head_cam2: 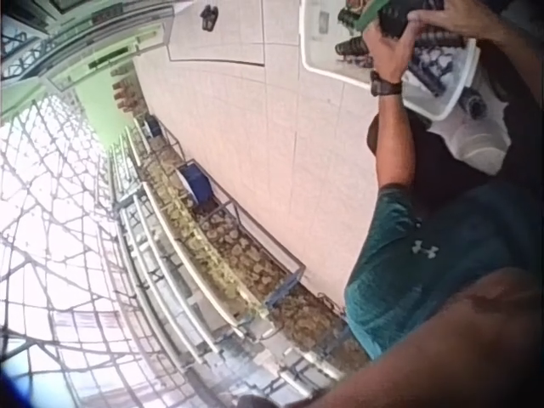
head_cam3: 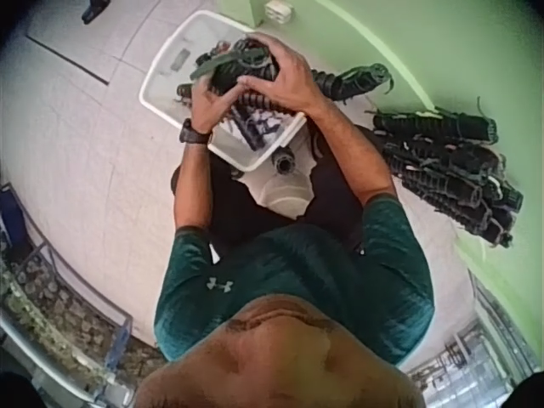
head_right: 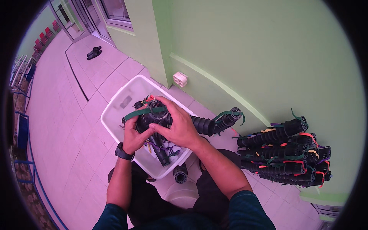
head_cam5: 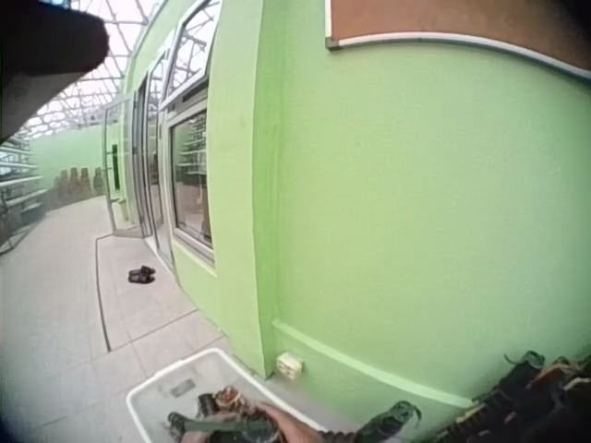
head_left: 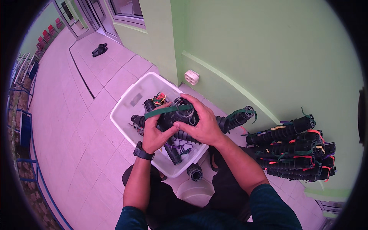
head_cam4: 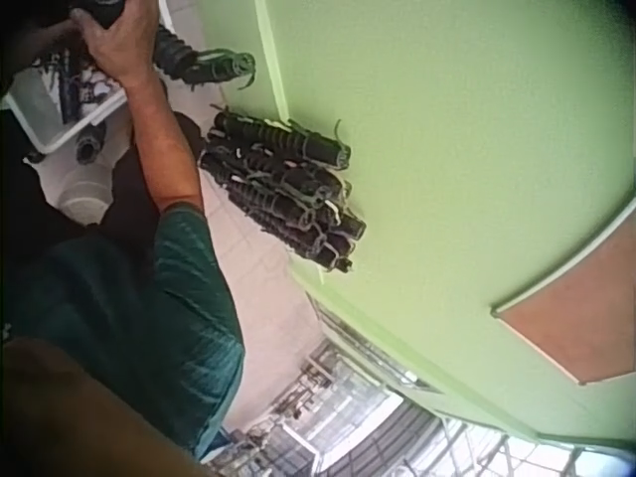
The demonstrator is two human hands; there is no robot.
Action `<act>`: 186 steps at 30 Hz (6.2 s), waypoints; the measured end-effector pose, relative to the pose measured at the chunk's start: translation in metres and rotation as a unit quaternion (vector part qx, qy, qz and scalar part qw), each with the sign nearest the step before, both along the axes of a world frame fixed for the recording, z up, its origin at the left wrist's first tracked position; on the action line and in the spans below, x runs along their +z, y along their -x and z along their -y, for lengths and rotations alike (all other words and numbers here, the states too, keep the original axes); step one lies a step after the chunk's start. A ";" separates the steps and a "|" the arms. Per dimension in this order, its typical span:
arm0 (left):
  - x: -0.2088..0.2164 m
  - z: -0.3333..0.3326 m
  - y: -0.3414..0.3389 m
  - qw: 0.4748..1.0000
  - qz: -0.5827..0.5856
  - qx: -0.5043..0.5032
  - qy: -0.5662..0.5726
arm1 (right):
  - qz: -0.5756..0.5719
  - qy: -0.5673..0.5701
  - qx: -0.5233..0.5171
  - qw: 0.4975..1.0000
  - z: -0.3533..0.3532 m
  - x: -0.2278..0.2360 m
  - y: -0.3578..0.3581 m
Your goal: The person is assembling black plastic net pots with small attachments and wires for a hydroponic system.
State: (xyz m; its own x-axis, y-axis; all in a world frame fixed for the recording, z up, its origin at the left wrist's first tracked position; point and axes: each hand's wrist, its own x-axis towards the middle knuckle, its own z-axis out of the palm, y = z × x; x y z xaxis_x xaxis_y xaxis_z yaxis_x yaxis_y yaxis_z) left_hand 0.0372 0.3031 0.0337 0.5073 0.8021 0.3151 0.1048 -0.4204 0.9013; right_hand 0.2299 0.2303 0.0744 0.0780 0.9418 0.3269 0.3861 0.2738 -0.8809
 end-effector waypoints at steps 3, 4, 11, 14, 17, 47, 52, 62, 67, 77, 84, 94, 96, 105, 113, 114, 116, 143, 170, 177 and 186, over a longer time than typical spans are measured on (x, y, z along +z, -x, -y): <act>0.016 0.010 -0.012 0.999 -0.049 0.002 -0.013 | 0.092 -0.041 -0.085 0.991 0.011 0.021 -0.034; 0.014 0.007 -0.010 0.999 -0.047 0.003 -0.012 | 0.099 -0.020 -0.132 0.986 0.020 0.031 -0.052; -0.007 0.000 0.010 0.990 -0.134 0.021 -0.039 | 0.253 0.051 -0.362 0.896 0.096 -0.042 -0.180; -0.010 0.003 0.022 0.988 -0.149 0.025 -0.029 | 0.286 0.107 -0.349 0.886 0.099 -0.076 -0.196; -0.011 0.000 0.028 0.990 -0.131 0.047 -0.012 | 0.268 0.155 -0.336 0.890 0.100 -0.103 -0.199; 0.009 -0.028 0.136 0.935 0.127 0.264 0.199 | 0.363 0.299 -0.003 0.882 -0.040 -0.332 0.139; -0.002 -0.022 0.124 0.970 -0.010 0.150 0.192 | 0.033 0.355 0.133 0.925 -0.062 -0.211 0.119; -0.009 0.000 0.074 0.975 -0.083 -0.066 0.195 | -0.101 0.263 0.218 0.934 -0.020 -0.045 0.049; 0.005 0.013 0.064 0.957 -0.074 -0.105 0.259 | -0.120 0.252 0.159 0.947 0.027 -0.022 0.002; -0.031 0.036 0.072 0.943 -0.079 -0.061 0.316 | -0.437 -0.021 -0.089 0.895 0.118 0.019 -0.073; -0.098 0.074 0.067 0.955 -0.230 -0.088 0.165 | 0.216 0.154 0.063 0.962 0.167 -0.039 0.022; -0.134 0.152 0.047 0.882 -0.378 -0.262 0.099 | 0.467 0.238 0.074 0.848 0.180 -0.118 0.023; -0.153 0.179 0.038 0.919 -0.310 -0.243 0.025 | 0.437 0.202 -0.001 0.877 0.186 -0.096 0.021; -0.096 0.200 -0.009 0.972 -0.080 -0.196 0.105 | 0.303 0.071 -0.109 0.944 0.201 -0.003 0.004; -0.133 0.194 -0.004 0.945 -0.140 -0.260 0.140 | 0.342 -0.006 -0.005 0.940 0.205 0.044 -0.019; -0.138 0.198 -0.002 0.945 -0.139 -0.258 0.142 | 0.337 -0.023 -0.013 0.941 0.205 0.055 -0.023; -0.137 0.199 0.000 0.952 -0.191 -0.231 0.062 | 0.322 0.011 -0.026 0.946 0.210 0.070 -0.029; -0.160 0.197 -0.006 0.921 -0.328 -0.209 0.020 | 0.119 -0.022 -0.143 0.982 0.220 0.014 0.006; -0.016 0.099 0.050 0.810 0.381 -0.050 0.443 | 0.404 0.129 -0.177 0.888 0.287 0.015 -0.041; -0.022 0.114 0.036 0.809 0.364 -0.107 0.448 | 0.436 0.167 -0.160 0.870 0.269 0.015 -0.045; -0.028 0.119 0.039 0.762 0.399 -0.211 0.465 | -0.159 0.089 -0.176 0.967 0.219 0.043 -0.006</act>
State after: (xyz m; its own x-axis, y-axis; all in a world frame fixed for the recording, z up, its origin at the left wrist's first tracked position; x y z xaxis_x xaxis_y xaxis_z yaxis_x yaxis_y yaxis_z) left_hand -0.0021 0.1843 0.0061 0.7267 0.6849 0.0534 -0.5996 0.5944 0.5359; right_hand 0.2361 0.0118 0.1172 0.4747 0.8775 0.0685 0.1294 0.0074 -0.9916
